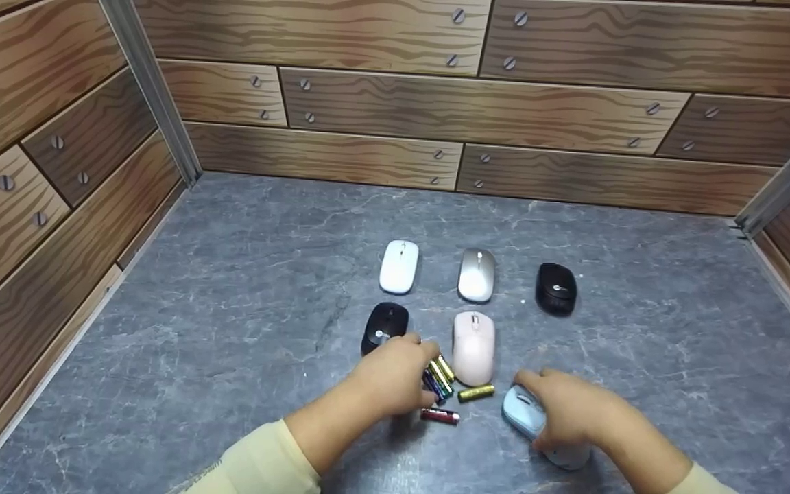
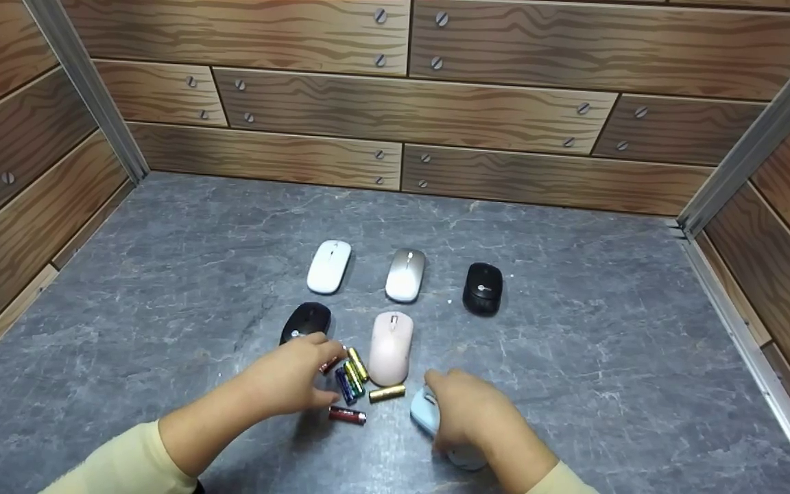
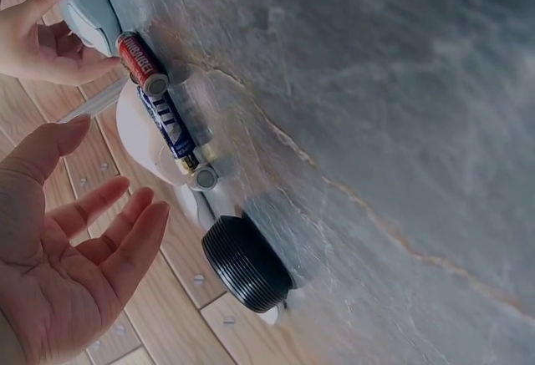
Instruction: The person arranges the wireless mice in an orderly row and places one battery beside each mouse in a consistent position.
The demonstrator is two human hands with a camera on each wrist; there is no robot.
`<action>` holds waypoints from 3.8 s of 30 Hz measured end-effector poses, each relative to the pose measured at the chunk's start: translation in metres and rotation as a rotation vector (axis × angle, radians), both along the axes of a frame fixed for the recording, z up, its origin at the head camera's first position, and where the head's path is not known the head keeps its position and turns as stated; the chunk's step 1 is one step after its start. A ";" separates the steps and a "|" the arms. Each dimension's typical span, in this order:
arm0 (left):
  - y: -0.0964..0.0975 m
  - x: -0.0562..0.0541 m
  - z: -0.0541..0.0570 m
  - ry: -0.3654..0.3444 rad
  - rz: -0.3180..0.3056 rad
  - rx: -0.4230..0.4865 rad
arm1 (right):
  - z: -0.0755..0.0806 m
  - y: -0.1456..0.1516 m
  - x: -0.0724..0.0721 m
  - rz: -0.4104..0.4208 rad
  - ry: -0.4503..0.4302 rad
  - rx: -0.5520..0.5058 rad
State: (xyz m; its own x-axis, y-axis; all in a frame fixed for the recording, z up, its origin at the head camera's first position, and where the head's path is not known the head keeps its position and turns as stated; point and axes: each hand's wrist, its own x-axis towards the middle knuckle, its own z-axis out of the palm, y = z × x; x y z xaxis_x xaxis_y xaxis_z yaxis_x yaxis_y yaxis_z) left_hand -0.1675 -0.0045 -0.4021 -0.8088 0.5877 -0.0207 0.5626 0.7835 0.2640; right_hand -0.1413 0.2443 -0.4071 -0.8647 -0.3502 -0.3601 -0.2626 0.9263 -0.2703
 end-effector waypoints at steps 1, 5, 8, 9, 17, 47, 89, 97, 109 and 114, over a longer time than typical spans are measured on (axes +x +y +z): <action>0.000 0.000 0.000 -0.001 0.000 0.000 | 0.000 0.000 0.000 0.001 -0.004 -0.003; 0.001 0.000 0.000 0.002 0.000 -0.001 | 0.000 0.000 -0.001 0.015 -0.008 -0.016; 0.001 0.000 0.000 0.010 0.000 -0.005 | 0.000 0.003 -0.001 0.028 0.004 -0.034; 0.000 -0.001 0.000 0.015 -0.003 -0.008 | 0.000 0.004 -0.002 0.034 0.013 -0.043; 0.000 -0.008 0.002 0.020 -0.006 -0.025 | 0.005 0.019 -0.013 0.016 0.092 -0.137; 0.021 -0.036 0.010 -0.014 0.028 -0.028 | 0.005 0.040 -0.057 -0.426 -0.049 -0.170; 0.009 -0.039 0.013 -0.024 0.030 -0.041 | 0.025 0.024 -0.056 -0.336 0.092 0.069; -0.001 -0.034 0.017 -0.008 0.039 -0.016 | 0.034 -0.012 -0.044 -0.086 0.363 0.008; -0.014 -0.023 0.016 0.025 0.031 -0.016 | 0.027 -0.061 -0.019 0.199 0.386 -0.118; -0.016 -0.020 0.017 0.042 0.025 -0.032 | 0.014 -0.066 -0.012 0.525 0.451 -0.110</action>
State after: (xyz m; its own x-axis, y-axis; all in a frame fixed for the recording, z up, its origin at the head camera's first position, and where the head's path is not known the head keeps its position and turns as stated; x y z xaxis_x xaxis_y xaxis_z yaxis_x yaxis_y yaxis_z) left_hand -0.1870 -0.0204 -0.3852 -0.8239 0.5668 -0.0053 0.5525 0.8052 0.2154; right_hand -0.1537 0.1781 -0.3931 -0.6278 -0.7764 0.0559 -0.7765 0.6197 -0.1142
